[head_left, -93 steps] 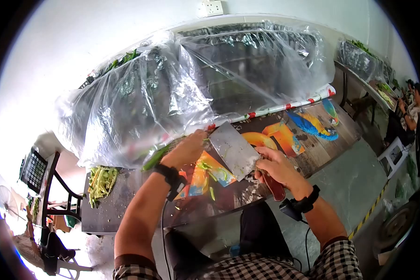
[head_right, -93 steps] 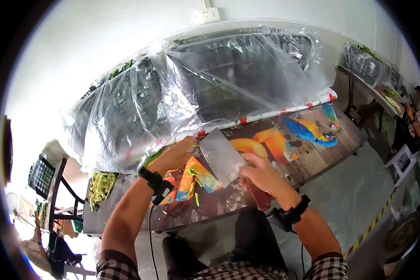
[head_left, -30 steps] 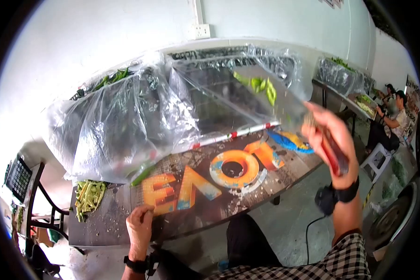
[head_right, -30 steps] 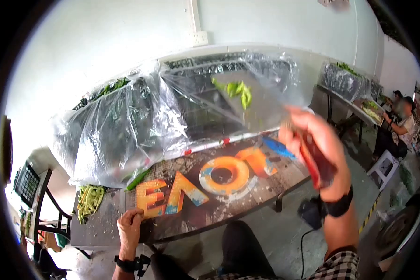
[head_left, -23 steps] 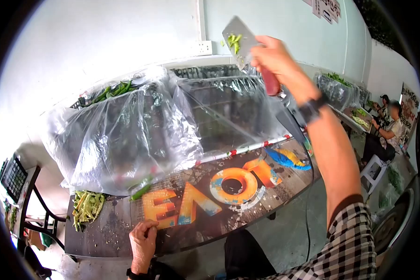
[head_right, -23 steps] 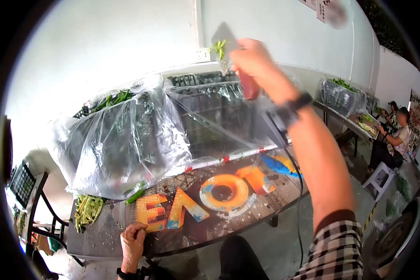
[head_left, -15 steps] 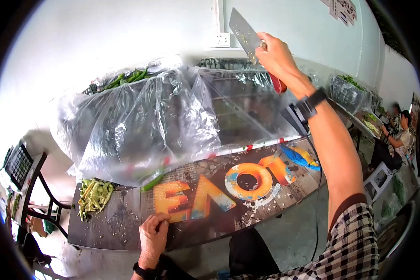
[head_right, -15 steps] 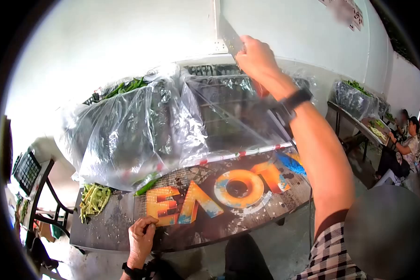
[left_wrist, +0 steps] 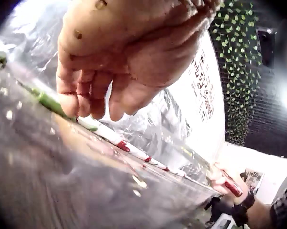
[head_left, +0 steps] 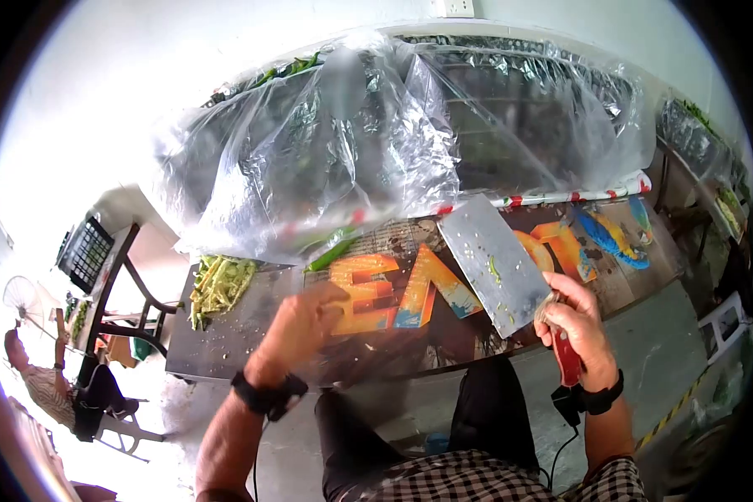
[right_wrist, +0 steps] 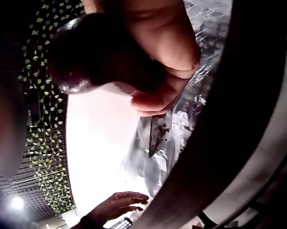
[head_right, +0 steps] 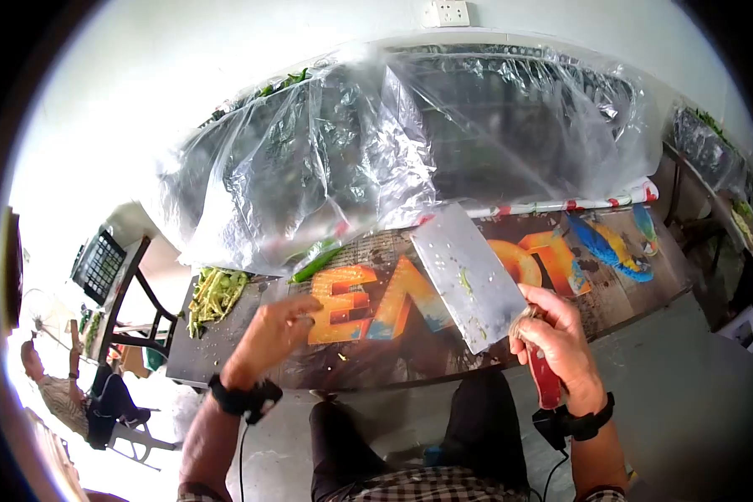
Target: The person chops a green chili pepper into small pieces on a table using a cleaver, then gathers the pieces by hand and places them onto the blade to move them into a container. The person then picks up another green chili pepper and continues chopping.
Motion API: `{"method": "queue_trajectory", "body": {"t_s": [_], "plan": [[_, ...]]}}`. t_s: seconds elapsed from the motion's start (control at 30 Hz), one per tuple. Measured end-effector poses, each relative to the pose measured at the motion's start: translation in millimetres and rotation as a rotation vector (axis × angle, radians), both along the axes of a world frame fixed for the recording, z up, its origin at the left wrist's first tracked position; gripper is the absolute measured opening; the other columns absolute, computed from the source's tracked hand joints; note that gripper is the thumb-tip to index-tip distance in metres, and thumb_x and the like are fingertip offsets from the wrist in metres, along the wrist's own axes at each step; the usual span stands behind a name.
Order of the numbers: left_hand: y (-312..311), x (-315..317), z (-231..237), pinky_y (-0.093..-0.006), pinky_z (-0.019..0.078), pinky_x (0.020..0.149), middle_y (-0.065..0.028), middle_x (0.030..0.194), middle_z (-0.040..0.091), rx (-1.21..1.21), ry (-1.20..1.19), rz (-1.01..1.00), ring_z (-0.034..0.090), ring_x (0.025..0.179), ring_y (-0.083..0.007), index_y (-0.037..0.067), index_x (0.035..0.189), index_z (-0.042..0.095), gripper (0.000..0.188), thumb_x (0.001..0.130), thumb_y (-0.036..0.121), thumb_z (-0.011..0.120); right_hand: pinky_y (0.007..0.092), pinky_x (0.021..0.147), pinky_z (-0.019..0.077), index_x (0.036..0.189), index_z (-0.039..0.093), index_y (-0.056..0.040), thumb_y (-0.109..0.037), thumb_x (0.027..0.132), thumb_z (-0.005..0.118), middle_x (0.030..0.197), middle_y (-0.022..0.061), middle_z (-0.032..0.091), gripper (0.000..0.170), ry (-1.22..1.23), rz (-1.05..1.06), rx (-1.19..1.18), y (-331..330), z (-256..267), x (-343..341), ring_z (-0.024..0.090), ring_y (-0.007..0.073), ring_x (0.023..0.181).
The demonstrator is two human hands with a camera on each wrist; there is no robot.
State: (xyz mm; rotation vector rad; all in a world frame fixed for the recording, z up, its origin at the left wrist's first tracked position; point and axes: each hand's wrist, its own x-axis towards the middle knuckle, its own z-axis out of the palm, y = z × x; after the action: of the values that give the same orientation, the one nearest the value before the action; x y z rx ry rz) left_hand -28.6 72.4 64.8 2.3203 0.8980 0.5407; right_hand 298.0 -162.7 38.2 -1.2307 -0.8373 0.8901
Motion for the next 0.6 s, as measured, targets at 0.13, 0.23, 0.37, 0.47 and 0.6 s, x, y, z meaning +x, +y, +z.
{"method": "queue_trajectory", "body": {"t_s": [0.13, 0.23, 0.37, 0.47, 0.6], "plan": [[53, -7, -4, -0.0421, 0.0499, 0.093, -0.0213, 0.113, 0.067, 0.359, 0.173, 0.009, 0.064, 0.105, -0.0376, 0.001, 0.109, 0.068, 0.027, 0.085, 0.01, 0.061, 0.0261, 0.053, 0.0486, 0.137, 0.047, 0.0091, -0.002, 0.089, 0.055, 0.072, 0.0088, 0.063, 0.05, -0.048, -0.036, -0.015, 1, -22, 2, 0.059, 0.0128, 0.058], [92, -8, -28, -0.0413, 0.0505, 0.09, -0.0201, 0.107, 0.068, 0.468, 0.164, 0.001, 0.065, 0.1, -0.0377, 0.0, 0.112, 0.065, 0.034, 0.08, 0.013, 0.065, 0.026, 0.054, 0.0497, 0.136, 0.05, 0.0059, -0.001, 0.09, 0.053, 0.079, 0.0072, 0.063, 0.047, -0.078, -0.029, -0.008, 5, -19, -2, 0.06, 0.0116, 0.062], [104, 5, -29, -0.048, 0.0516, 0.082, -0.0212, 0.094, 0.07, 0.243, 0.306, 0.166, 0.066, 0.092, -0.0405, 0.005, 0.103, 0.067, 0.029, 0.079, 0.02, 0.066, 0.0261, 0.055, 0.0503, 0.136, 0.051, 0.0039, -0.002, 0.091, 0.054, 0.082, 0.0066, 0.063, 0.046, -0.095, -0.042, -0.028, 6, -18, -3, 0.06, 0.0112, 0.064], [104, 8, -31, -0.0463, 0.0509, 0.072, -0.0202, 0.081, 0.067, 0.278, 0.386, 0.135, 0.066, 0.079, -0.0379, 0.003, 0.096, 0.067, 0.025, 0.078, 0.02, 0.067, 0.0258, 0.055, 0.0502, 0.136, 0.05, 0.0041, -0.003, 0.091, 0.054, 0.082, 0.0069, 0.063, 0.046, -0.097, -0.028, -0.017, 5, -18, -2, 0.06, 0.0111, 0.064], [50, 1, -13, -0.0389, 0.0498, 0.062, -0.0175, 0.072, 0.064, 0.241, 0.325, 0.111, 0.065, 0.065, -0.0301, 0.001, 0.089, 0.068, 0.02, 0.078, 0.017, 0.067, 0.0253, 0.055, 0.0499, 0.136, 0.05, 0.004, -0.004, 0.091, 0.054, 0.08, 0.0076, 0.064, 0.046, -0.068, -0.003, 0.007, 6, -20, 0, 0.06, 0.011, 0.063]]}}
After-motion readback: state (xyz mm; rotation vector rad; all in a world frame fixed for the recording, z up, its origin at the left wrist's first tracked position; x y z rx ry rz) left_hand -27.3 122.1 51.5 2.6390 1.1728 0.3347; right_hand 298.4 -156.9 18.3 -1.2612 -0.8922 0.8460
